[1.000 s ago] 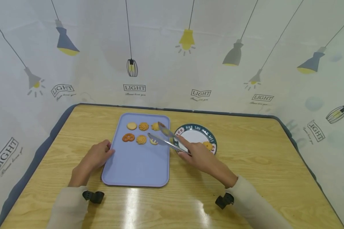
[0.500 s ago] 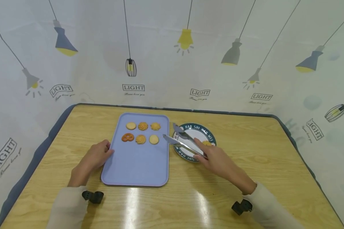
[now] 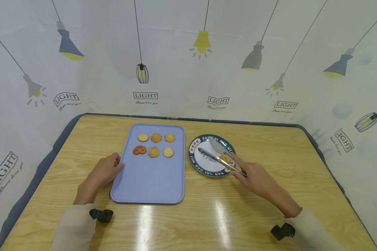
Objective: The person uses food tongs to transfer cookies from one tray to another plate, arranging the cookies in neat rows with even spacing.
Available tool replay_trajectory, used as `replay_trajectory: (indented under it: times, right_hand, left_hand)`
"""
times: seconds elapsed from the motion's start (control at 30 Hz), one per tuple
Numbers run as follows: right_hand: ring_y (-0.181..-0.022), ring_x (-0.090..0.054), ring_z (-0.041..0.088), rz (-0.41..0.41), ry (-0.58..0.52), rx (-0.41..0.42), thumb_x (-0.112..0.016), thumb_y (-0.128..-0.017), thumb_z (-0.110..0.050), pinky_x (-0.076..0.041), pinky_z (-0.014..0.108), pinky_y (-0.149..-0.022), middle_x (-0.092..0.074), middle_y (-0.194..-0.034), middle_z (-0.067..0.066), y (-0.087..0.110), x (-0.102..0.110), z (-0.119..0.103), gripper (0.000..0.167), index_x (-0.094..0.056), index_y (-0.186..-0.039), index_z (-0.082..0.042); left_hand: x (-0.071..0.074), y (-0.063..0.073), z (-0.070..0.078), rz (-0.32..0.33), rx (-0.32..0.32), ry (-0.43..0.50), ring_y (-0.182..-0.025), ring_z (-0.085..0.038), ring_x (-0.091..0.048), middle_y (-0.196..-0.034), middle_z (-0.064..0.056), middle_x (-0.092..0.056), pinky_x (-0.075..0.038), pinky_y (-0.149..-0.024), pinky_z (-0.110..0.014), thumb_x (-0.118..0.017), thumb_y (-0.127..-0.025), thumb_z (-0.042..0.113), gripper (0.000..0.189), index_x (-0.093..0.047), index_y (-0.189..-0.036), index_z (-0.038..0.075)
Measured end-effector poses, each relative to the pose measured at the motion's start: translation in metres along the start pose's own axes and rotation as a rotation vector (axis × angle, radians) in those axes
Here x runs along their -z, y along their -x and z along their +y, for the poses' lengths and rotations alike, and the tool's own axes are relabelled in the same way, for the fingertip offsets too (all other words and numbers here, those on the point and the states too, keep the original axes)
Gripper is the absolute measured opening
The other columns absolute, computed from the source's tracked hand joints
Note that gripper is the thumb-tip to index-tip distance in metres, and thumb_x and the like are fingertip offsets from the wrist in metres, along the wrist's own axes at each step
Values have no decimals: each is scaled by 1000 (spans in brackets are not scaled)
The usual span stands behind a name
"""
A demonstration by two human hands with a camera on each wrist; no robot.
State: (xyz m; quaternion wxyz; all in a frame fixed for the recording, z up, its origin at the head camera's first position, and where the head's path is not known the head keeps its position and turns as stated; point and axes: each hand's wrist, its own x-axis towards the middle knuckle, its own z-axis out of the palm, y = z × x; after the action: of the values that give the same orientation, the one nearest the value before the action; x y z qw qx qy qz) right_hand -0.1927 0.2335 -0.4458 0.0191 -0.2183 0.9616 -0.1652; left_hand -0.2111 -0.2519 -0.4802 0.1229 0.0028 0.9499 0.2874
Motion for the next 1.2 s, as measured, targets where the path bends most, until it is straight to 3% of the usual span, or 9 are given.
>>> replay_trajectory:
  times: [0.57,1.2]
  right_hand:
    - [-49,-34,5,-35,30,-68,-63,-97,-29,-32,22,-47,-40,-60,-5,23,12,31,65,-37,-151,-4]
    - [-48,-34,4,-31,53,-11,-60,-99,-24,-33,23,-50,-43,-59,-5,26,11,32,58,-41,-148,1]
  left_hand:
    - [0,-1,-1,-15,17,-2,-81,-26,-57,-97,-21,-61,-47,-65,-33,-51,-100,17,25,-50,-112,-6]
    - [-1,0,-1,-6,17,-10,-79,-25,-56,-93,-19,-60,-46,-65,-33,-52,-100,16,25,-50,-111,-5]
